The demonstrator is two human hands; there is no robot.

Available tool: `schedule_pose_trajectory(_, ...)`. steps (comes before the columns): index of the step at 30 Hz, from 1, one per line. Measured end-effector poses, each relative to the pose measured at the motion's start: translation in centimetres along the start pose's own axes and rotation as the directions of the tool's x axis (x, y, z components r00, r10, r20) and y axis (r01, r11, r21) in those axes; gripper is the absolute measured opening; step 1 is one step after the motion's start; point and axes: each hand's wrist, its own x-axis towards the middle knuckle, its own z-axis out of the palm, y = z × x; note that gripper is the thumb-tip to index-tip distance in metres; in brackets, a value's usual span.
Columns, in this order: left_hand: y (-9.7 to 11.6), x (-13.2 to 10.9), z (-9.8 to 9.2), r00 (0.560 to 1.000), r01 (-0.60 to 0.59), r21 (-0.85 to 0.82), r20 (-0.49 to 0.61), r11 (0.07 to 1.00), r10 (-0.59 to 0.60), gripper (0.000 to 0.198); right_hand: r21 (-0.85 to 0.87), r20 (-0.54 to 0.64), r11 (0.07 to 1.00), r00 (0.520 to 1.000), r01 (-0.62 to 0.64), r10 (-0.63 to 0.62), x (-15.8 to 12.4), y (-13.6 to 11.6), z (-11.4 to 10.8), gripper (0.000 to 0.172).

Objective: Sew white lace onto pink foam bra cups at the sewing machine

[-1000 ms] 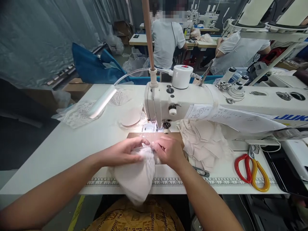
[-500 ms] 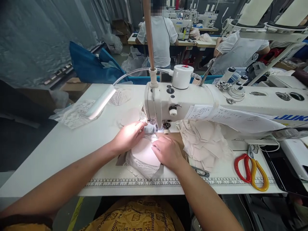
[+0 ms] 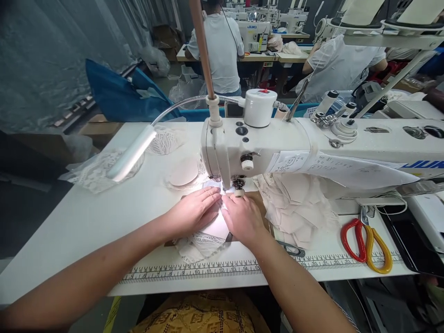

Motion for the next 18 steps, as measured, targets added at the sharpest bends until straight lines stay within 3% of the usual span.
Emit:
schedule_pose_trajectory(7,-1.3,0.3,-0.1,0.995,0.01,-0.027,0.103,1.0,-0.007,0.047,-0.018,-0.011,0.999,0.999,-0.037,0.037,0.4,-0.2,0.0,0.021)
schedule_pose_trajectory(18,-3.1,1.0,-0.7,0.981,-0.075,-0.026,0.175,0.997,0.078,0.049,0.02,-0.039,0.996,0.996,-0.084,0.085,0.6,-0.3,0.0,0.023)
